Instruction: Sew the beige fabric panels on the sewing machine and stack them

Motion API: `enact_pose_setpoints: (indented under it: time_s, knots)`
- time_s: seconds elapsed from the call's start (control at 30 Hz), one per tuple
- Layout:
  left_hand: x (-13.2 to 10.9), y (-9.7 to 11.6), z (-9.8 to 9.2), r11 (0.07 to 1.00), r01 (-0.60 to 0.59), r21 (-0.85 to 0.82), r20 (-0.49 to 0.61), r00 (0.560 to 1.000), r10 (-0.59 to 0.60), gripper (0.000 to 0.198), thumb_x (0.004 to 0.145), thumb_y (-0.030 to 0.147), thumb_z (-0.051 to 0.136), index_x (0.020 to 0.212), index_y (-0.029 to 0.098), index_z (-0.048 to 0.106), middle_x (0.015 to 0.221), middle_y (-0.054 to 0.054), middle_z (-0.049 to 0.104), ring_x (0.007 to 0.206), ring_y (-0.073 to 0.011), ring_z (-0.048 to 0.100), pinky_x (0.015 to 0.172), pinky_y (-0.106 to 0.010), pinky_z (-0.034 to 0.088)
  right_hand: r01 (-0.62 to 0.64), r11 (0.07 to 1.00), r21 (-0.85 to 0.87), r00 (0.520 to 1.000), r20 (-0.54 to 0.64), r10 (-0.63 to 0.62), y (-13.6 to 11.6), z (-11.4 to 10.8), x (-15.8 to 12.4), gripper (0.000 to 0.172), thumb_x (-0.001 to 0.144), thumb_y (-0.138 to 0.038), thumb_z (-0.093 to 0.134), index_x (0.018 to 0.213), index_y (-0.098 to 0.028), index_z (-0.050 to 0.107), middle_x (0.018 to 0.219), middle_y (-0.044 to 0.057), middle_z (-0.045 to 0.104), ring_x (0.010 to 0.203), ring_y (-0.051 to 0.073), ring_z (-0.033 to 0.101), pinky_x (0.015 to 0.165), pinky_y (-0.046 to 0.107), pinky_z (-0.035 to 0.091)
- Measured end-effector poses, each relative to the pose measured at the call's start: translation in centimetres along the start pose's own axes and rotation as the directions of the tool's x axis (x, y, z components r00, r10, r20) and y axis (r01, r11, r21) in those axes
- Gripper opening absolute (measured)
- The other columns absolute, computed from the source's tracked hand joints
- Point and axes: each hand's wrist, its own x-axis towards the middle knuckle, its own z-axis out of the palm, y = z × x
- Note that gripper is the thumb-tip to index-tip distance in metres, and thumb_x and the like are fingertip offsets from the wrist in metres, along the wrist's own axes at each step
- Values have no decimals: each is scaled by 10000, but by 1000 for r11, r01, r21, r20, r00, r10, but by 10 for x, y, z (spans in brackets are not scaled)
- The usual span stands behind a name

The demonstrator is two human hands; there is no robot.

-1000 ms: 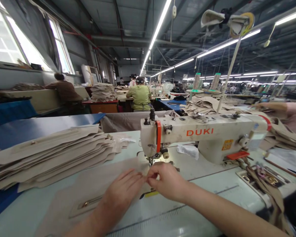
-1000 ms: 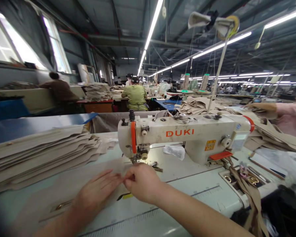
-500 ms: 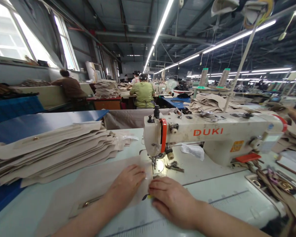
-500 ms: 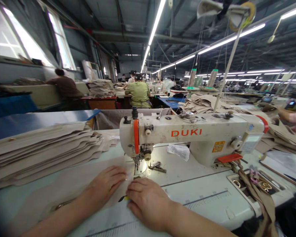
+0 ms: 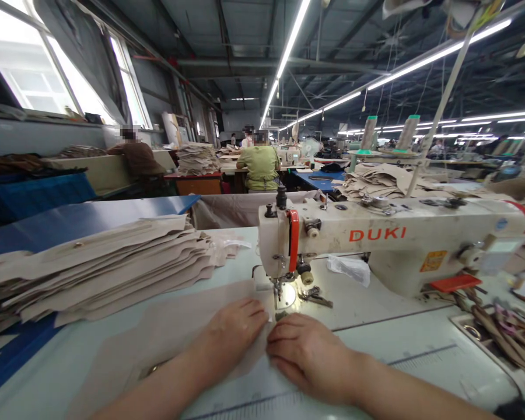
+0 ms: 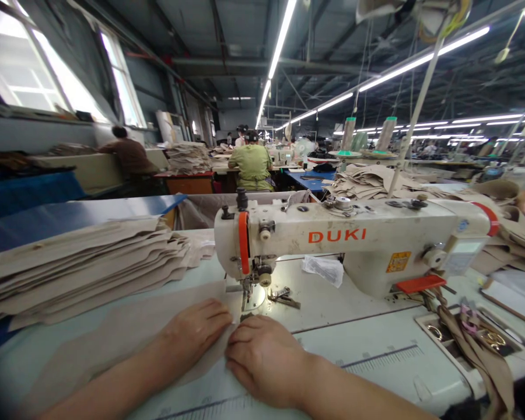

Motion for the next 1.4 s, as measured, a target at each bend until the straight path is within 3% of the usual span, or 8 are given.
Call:
enact_pose_setpoints:
  time_s: [0.27, 0.7, 0.9, 1.1, 1.3, 1.4]
  knots:
    - [4, 2, 11, 999, 39, -26, -56, 998, -41, 245, 917, 34, 427, 820, 153, 618, 838, -49, 654, 811, -197, 607, 766, -327, 530, 34, 998, 49, 996, -81, -30, 6, 8, 0, 184, 923, -176, 476, 947, -163, 658, 924, 77, 681, 908, 190, 586, 901, 297, 476]
    - [5, 3, 13, 999, 34, -42, -147, 988, -40, 251, 914, 30, 419, 878, 158, 632, 876, -49, 689, 826, -186, 648, 781, -318, 550, 7, 997, 81, 998, -68, -1, 4, 6, 2, 177, 915, -165, 487, 936, -158, 663, 923, 76, 681, 919, 190, 586, 932, 277, 466]
    - [4, 4, 14, 997, 56, -56, -100, 993, -61, 289, 907, 19, 385, 903, 161, 636, 904, -51, 697, 853, -183, 649, 813, -329, 552, 10, 996, 90, 997, -75, -3, 3, 5, 3, 175, 904, -149, 497, 930, -162, 669, 914, 75, 685, 906, 186, 592, 902, 270, 482]
    - [3, 4, 14, 999, 38, -7, -29, 999, -38, 203, 877, 9, 487, 888, 147, 635, 904, -43, 698, 853, -190, 647, 831, -325, 535, 20, 991, 129, 994, -106, -6, 4, 5, 2, 183, 900, -149, 492, 913, -168, 674, 916, 72, 691, 916, 187, 597, 891, 274, 481]
    - [-3, 5, 20, 997, 58, 48, -28, 998, -56, 243, 864, -4, 489, 991, 151, 627, 999, -57, 702, 909, -199, 658, 865, -345, 522, -177, 978, 109, 962, -191, 196, 13, 2, 3, 172, 905, -146, 496, 914, -184, 664, 868, 59, 677, 848, 195, 578, 816, 317, 465]
    - [-5, 6, 21, 996, 61, 67, -42, 997, -58, 260, 857, -12, 479, 1001, 149, 624, 1003, -60, 701, 909, -201, 660, 853, -342, 525, -193, 978, 75, 964, -173, 204, 15, 4, 3, 172, 905, -149, 500, 919, -190, 667, 863, 56, 670, 841, 198, 563, 802, 321, 455]
